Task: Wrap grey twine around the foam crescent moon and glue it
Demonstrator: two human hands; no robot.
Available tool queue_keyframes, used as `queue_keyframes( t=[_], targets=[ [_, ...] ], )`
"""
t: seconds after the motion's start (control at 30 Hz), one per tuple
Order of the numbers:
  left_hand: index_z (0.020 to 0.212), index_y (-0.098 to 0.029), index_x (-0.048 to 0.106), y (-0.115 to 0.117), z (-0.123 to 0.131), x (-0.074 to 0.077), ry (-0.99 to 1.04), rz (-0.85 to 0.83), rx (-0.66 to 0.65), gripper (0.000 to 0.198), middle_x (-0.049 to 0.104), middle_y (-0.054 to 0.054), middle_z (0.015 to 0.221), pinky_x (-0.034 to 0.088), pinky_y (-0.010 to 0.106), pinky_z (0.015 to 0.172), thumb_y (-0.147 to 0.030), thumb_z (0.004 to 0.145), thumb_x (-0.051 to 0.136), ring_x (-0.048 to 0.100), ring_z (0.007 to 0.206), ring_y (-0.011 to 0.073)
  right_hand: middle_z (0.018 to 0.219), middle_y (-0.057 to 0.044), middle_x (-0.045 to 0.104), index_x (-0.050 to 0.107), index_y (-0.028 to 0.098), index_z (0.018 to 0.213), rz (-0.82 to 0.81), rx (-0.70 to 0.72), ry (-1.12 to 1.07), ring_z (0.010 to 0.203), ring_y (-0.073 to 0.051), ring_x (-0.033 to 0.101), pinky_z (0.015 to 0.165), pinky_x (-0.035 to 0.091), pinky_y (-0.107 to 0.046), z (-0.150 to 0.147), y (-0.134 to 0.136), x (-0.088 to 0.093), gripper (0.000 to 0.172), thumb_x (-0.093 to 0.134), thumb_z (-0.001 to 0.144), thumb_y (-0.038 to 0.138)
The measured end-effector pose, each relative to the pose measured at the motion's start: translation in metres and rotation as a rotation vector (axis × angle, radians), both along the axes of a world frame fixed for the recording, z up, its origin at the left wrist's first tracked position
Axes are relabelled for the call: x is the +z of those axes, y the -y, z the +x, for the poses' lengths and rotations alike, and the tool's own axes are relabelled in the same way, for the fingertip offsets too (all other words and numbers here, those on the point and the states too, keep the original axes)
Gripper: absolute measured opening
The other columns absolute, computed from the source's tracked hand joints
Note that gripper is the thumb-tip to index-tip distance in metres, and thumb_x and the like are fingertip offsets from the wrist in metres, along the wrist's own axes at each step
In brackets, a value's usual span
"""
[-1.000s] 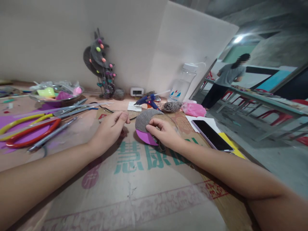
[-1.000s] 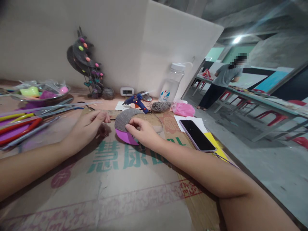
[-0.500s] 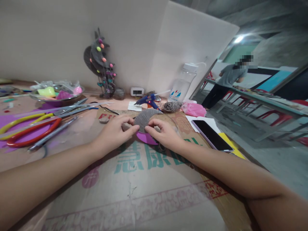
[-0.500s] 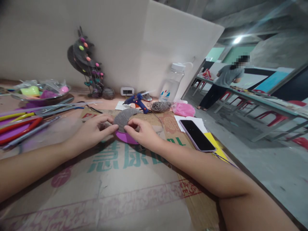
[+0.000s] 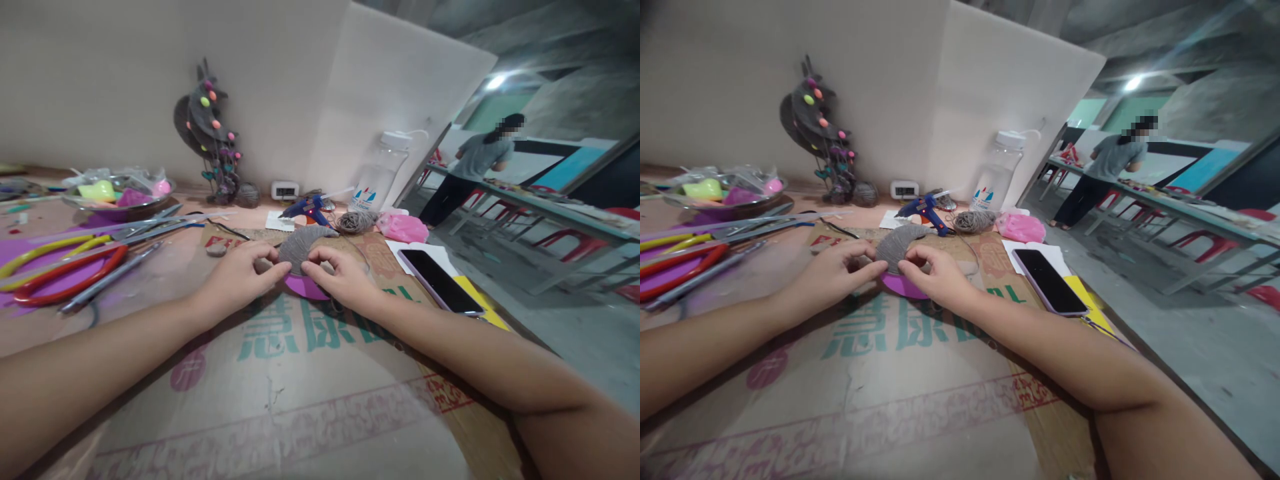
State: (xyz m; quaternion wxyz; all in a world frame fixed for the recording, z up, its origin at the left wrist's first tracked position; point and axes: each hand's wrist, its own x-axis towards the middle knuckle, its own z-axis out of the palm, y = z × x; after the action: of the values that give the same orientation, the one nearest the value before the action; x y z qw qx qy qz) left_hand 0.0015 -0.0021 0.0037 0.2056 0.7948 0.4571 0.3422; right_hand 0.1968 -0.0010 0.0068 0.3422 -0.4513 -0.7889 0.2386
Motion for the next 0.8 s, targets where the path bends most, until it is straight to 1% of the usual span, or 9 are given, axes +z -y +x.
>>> queue_keyframes(
  t=[0.07, 0.17, 0.27, 0.33, 0.43, 0.53, 0.6, 0.7, 0.8],
  targets=[
    [0.069, -0.017, 0.056, -0.0006, -0.0006, -0.0009, -0.004, 0.021, -0.031, 0.025, 0.058, 0.0, 0.072, 0.039, 0.026, 0.066, -0.036, 0.084, 0.047, 0.054, 0.072, 0.0162, 0.067, 0.002, 0.051, 0.053, 0.017, 0.07, 0.0, 0.006, -0.011, 0.065, -0.01, 0.045, 0.065, 0.035, -0.023, 0.0002, -0.0004, -0.0004, 0.019, 0.051, 0.08, 0.032],
    [0.071, -0.017, 0.056, -0.0021, -0.0013, -0.0029, 0.074, 0.029, -0.08, 0.03, 0.06, 0.001, 0.076, 0.04, 0.026, 0.072, -0.032, 0.089, 0.037, 0.055, 0.077, 0.0164, 0.068, 0.002, 0.05, 0.052, 0.017, 0.07, -0.022, 0.021, -0.024, 0.065, -0.011, 0.045, 0.065, 0.036, -0.023, 0.001, -0.0018, -0.0015, 0.02, 0.048, 0.082, 0.032],
    [0.08, -0.017, 0.061, -0.0025, -0.0008, -0.0037, 0.177, -0.052, -0.095, 0.037, 0.064, 0.003, 0.082, 0.042, 0.026, 0.07, -0.036, 0.091, 0.032, 0.057, 0.079, 0.0172, 0.068, 0.002, 0.049, 0.052, 0.017, 0.07, -0.041, 0.024, -0.033, 0.066, -0.011, 0.045, 0.065, 0.035, -0.024, 0.0016, -0.0026, -0.002, 0.019, 0.049, 0.082, 0.032],
    [0.085, -0.017, 0.063, -0.0015, 0.0, -0.0028, 0.225, -0.139, -0.096, 0.036, 0.065, 0.003, 0.083, 0.043, 0.024, 0.063, -0.041, 0.09, 0.035, 0.058, 0.076, 0.0172, 0.068, 0.002, 0.049, 0.052, 0.017, 0.07, -0.044, 0.022, -0.039, 0.065, -0.01, 0.045, 0.065, 0.035, -0.024, 0.0016, -0.0023, -0.0017, 0.019, 0.05, 0.081, 0.032],
    [0.08, -0.016, 0.062, 0.0008, 0.0011, -0.0004, 0.24, -0.222, -0.051, 0.029, 0.063, 0.002, 0.074, 0.041, 0.021, 0.054, -0.042, 0.083, 0.049, 0.056, 0.065, 0.0142, 0.066, 0.002, 0.048, 0.053, 0.017, 0.069, -0.068, 0.039, -0.068, 0.063, -0.01, 0.044, 0.062, 0.035, -0.023, 0.0018, -0.0014, -0.0019, 0.021, 0.052, 0.081, 0.033],
    [0.075, -0.016, 0.06, 0.0018, 0.0008, 0.0008, 0.272, -0.273, -0.006, 0.026, 0.059, -0.001, 0.066, 0.038, 0.019, 0.049, -0.041, 0.08, 0.054, 0.052, 0.056, 0.0106, 0.061, 0.003, 0.045, 0.051, 0.017, 0.069, -0.187, 0.099, -0.185, 0.055, -0.009, 0.04, 0.054, 0.033, -0.023, 0.003, -0.0026, -0.0041, 0.03, 0.045, 0.086, 0.042],
    [0.078, -0.017, 0.06, 0.0013, 0.0, 0.0006, 0.32, -0.324, 0.004, 0.026, 0.058, -0.001, 0.066, 0.038, 0.019, 0.047, -0.043, 0.08, 0.054, 0.051, 0.053, 0.01, 0.061, 0.003, 0.044, 0.051, 0.017, 0.073, -0.252, 0.123, -0.256, 0.052, -0.008, 0.04, 0.051, 0.033, -0.022, 0.0044, -0.0047, -0.0057, 0.035, 0.041, 0.087, 0.047],
    [0.078, -0.017, 0.059, -0.0006, -0.0012, -0.0003, 0.388, -0.382, 0.027, 0.027, 0.055, -0.002, 0.063, 0.037, 0.019, 0.045, -0.044, 0.081, 0.053, 0.049, 0.05, 0.0095, 0.067, 0.001, 0.05, 0.057, 0.016, 0.08, -0.214, 0.098, -0.199, 0.057, -0.009, 0.044, 0.053, 0.036, -0.022, 0.0059, -0.0075, -0.006, 0.032, 0.049, 0.083, 0.046],
    [0.075, -0.017, 0.057, -0.003, -0.0015, -0.0014, 0.447, -0.383, 0.031, 0.027, 0.051, -0.004, 0.058, 0.036, 0.018, 0.043, -0.043, 0.081, 0.054, 0.046, 0.047, 0.0084, 0.073, 0.0, 0.057, 0.061, 0.016, 0.082, -0.142, 0.057, -0.098, 0.063, -0.01, 0.047, 0.06, 0.038, -0.023, 0.0057, -0.0077, -0.0039, 0.023, 0.057, 0.08, 0.038]
  ],
)
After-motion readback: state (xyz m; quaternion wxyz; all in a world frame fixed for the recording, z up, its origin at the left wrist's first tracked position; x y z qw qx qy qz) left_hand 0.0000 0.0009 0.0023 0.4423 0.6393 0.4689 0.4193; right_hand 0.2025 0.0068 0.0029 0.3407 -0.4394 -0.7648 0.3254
